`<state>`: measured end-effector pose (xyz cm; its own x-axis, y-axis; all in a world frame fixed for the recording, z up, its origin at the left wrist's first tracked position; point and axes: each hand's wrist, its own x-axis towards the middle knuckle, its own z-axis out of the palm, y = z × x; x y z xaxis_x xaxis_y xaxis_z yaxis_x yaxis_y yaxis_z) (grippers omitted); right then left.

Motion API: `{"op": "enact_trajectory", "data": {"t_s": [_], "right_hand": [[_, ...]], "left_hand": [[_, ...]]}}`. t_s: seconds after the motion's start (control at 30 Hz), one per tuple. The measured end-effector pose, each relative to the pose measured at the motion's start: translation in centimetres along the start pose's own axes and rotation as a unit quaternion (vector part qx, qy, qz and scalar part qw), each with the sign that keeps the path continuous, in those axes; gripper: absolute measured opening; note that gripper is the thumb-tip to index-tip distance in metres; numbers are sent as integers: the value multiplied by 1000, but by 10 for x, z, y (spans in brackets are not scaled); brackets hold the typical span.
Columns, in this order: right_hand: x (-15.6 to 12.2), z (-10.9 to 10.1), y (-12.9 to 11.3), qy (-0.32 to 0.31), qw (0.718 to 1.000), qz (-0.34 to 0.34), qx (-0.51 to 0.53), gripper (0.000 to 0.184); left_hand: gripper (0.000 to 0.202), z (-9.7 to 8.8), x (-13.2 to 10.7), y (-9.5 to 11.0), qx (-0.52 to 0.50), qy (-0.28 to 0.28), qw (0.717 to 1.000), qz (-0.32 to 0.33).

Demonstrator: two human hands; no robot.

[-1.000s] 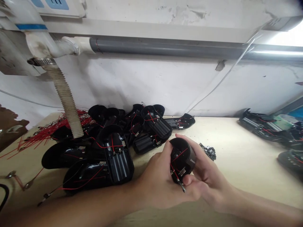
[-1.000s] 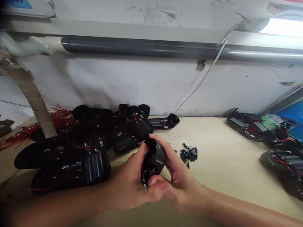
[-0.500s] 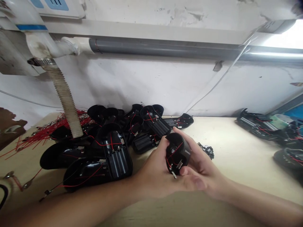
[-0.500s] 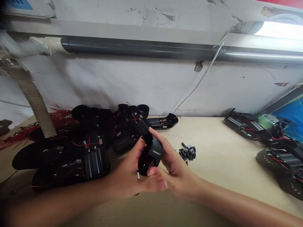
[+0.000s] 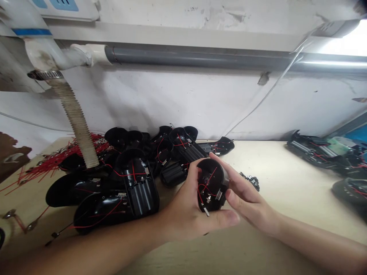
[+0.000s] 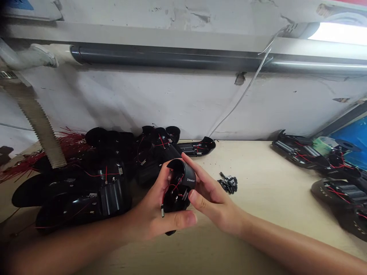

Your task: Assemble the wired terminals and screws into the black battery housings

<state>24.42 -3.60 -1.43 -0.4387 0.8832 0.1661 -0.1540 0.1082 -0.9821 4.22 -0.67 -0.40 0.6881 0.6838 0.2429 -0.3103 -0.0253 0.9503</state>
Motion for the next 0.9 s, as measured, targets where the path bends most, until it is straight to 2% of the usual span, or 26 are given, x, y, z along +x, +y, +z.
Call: {"op": "enact_trajectory", "data": {"t_s": [0.23, 0.47, 0.6, 0.9], "right_hand": [[-1, 3, 7, 3, 1000, -10, -6, 83], [-6, 8, 10, 30, 997, -19, -65, 78], [-10, 10, 11, 35, 996, -25, -80, 74], [-13, 7, 16, 19, 997, -21, -74, 82]], "left_hand": [[89, 3, 0, 3, 11, 28, 999, -34], [82, 5, 3, 3, -30, 1, 999, -32], [80, 7, 3, 4, -16, 7, 999, -36], [85, 4, 1, 1, -25, 11, 998, -50]]}}
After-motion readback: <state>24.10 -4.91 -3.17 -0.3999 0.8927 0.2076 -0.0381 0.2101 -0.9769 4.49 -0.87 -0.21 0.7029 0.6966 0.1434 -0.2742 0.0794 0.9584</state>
